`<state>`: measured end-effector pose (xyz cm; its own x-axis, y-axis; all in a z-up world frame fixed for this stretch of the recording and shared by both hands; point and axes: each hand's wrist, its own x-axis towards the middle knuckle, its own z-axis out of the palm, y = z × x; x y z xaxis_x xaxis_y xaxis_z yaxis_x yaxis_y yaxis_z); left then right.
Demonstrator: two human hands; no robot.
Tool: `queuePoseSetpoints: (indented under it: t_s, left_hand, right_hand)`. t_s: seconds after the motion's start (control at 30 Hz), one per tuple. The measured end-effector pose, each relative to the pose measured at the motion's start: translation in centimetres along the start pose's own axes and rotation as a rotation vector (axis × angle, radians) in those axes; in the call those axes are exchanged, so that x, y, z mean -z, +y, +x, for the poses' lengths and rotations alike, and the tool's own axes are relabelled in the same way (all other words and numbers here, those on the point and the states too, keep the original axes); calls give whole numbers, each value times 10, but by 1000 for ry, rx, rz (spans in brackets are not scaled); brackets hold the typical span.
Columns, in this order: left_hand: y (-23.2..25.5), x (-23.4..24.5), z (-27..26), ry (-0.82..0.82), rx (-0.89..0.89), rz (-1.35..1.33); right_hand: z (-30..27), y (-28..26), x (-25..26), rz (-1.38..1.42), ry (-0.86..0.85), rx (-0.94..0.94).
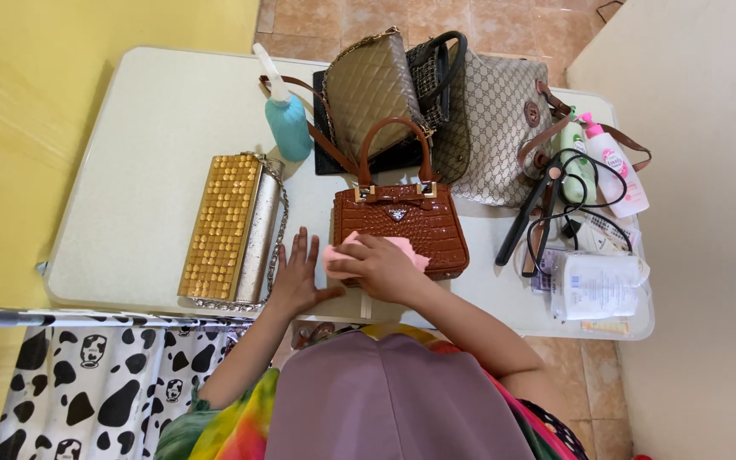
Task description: The person sprays a brown handbag with a cleaning solution and wipes it with a pink cloth. They clean the exterior, handles, and interior of the bag, then close it and continue wiping the exterior.
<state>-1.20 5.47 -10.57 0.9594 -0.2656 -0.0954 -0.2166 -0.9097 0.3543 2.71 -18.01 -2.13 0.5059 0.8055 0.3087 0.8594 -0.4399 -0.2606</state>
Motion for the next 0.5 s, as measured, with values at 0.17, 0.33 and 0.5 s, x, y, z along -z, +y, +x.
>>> queuePoseSetpoints:
  t_s: [0.17,0.33,0.5]
  left_hand:
    - [14,1,9,-110,43,138]
    - [16,2,6,-122,75,142]
    - [29,22,-1,-150,112,133]
  right_hand:
    - [-35,7,43,61,13,-44]
    - [-108,54,79,86,0,-303]
    - [-117,61,82,83,15,-467]
